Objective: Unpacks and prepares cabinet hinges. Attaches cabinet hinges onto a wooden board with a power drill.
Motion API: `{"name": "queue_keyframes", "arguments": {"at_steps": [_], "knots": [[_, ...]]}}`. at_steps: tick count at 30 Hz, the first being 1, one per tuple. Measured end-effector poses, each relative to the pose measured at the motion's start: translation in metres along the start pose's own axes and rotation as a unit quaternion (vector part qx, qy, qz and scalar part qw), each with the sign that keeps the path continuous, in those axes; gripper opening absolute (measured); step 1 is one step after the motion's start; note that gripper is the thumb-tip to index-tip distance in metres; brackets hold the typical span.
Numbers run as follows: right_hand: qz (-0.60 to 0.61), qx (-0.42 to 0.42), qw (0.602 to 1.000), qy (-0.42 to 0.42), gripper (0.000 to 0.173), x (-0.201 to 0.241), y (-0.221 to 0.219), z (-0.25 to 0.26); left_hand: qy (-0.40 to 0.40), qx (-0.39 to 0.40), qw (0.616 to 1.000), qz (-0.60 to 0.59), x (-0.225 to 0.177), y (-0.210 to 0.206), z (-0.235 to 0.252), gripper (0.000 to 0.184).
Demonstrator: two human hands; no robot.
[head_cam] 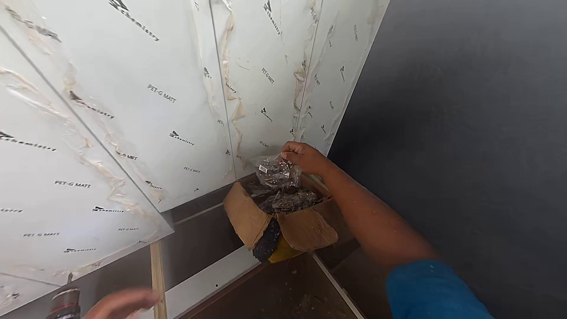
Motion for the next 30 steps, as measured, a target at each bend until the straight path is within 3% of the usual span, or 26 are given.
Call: {"name": "queue_keyframes", "arguments": {"at_steps": [5,8,12,15,17,19,21,23,25,28,30], "knots": [[0.142,-0.003,0.987,0.079,0.015,0.076,-0.013,-0.033,0.119,-0.021,0.991,-0.056,0.04,-0.054,0.067,0.089],[0.196,0.014,0.974,0.115,0.017,0.123,-0.041,-0.066,0.147,-0.011,0.979,-0.137,0.039,-0.081,0.08,0.098],[0.255,0.002,0.963,0.085,0.021,0.176,-0.076,-0.109,0.175,-0.032,0.933,-0.314,0.046,-0.101,0.045,0.066],[0.29,0.029,0.955,0.057,0.021,0.197,-0.105,-0.138,0.175,-0.035,0.887,-0.425,0.053,-0.102,-0.007,0.073],[0.305,0.054,0.949,0.053,0.017,0.21,-0.128,-0.155,0.167,-0.051,0.857,-0.485,0.047,-0.103,-0.038,0.056],[0.319,0.065,0.945,0.028,0.008,0.223,-0.145,-0.173,0.144,-0.092,0.841,-0.514,0.039,-0.1,-0.064,0.034],[0.311,0.077,0.947,-0.014,0.017,0.229,-0.158,-0.194,0.124,-0.138,0.835,-0.517,0.033,-0.094,-0.087,0.023],[0.291,0.095,0.951,-0.05,0.013,0.232,-0.172,-0.219,0.126,-0.19,0.838,-0.496,0.03,-0.089,-0.108,0.015],[0.263,0.059,0.962,-0.05,0.01,0.235,-0.183,-0.234,0.129,-0.214,0.842,-0.478,0.031,-0.085,-0.124,0.017],[0.25,-0.011,0.968,0.013,0.014,0.24,-0.191,-0.245,0.107,-0.183,0.848,-0.486,0.045,-0.08,-0.148,0.027],[0.222,0.004,0.973,0.06,0.017,0.246,-0.188,-0.247,0.053,-0.19,0.893,-0.405,0.047,-0.067,-0.154,0.048]]}}
Point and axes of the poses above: each hand's wrist, its own z-axis towards the middle knuckle, its own y-axis out of the back of the hand, x = y × z, the point moved 5 cm from there along z, towards the middle knuckle, and after that the axes turned 10 degrees about -z, right-handed, at the moved point
